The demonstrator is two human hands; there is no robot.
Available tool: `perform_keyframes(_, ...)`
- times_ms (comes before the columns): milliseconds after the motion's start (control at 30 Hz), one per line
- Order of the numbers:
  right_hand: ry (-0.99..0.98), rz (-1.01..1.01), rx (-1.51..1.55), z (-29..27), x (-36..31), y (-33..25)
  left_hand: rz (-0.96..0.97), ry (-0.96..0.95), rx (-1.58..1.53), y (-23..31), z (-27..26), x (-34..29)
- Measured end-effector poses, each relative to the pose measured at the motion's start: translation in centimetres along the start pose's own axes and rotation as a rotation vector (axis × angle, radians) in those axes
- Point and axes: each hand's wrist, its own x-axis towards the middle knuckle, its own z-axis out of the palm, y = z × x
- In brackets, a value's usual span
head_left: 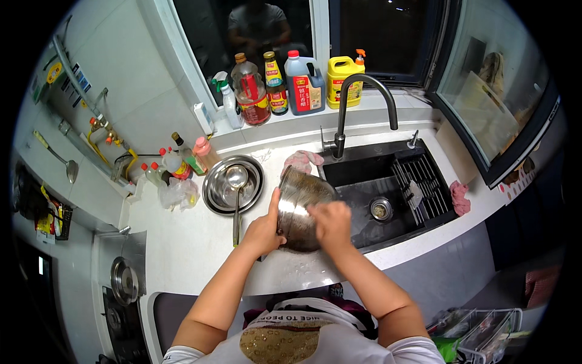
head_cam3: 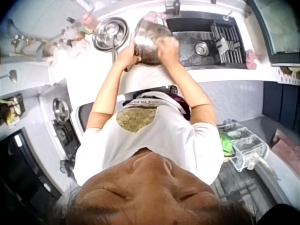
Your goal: The person scrubs the outside and inside of a metal pot using a scouring pad.
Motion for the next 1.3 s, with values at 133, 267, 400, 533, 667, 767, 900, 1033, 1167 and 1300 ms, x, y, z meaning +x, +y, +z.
perform_keyframes(133,0.007,-0.102,0.019,-0.2,-1.0,-0.8,-0.065,-0.052,0.056,1.2,-0.8,1.3)
perform_keyframes(267,-0.02,-0.073,-0.017,-0.2,-0.3,-0.5,-0.078,-0.072,0.012,1.6,-1.6,2.5)
perform_keyframes(400,-0.037,-0.034,-0.021,0.5,0.9,-0.3,-0.055,-0.074,0.112,2.4,-1.9,4.3)
perform_keyframes(533,-0.021,-0.1,-0.001,1.2,0.4,-1.5,-0.087,-0.133,-0.015,1.9,-2.6,5.4)
perform_keyframes(667,0.06,0.09,-0.026,0.3,0.9,0.6,0.132,0.076,-0.411,-0.4,0.1,3.0)
perform_keyframes(767,0.075,0.054,-0.019,0.8,-1.0,0.1,0.061,0.274,-0.564,-1.2,3.0,-1.3)
perform_keyframes(900,0.046,-0.117,0.008,1.2,-3.0,-1.2,0.066,0.299,-0.639,-2.3,6.0,-1.8)
perform_keyframes(1033,0.136,0.149,0.001,1.0,-0.3,0.7,0.051,0.354,-0.569,-1.1,6.0,-0.4)
perform_keyframes(1167,0.027,-0.071,0.067,1.9,-3.6,-1.9,-0.078,0.309,-0.609,0.8,4.1,0.2)
perform_keyframes(1300,0.182,0.353,0.071,0.6,-1.4,1.1,-0.097,0.27,-0.608,2.3,3.7,1.0)
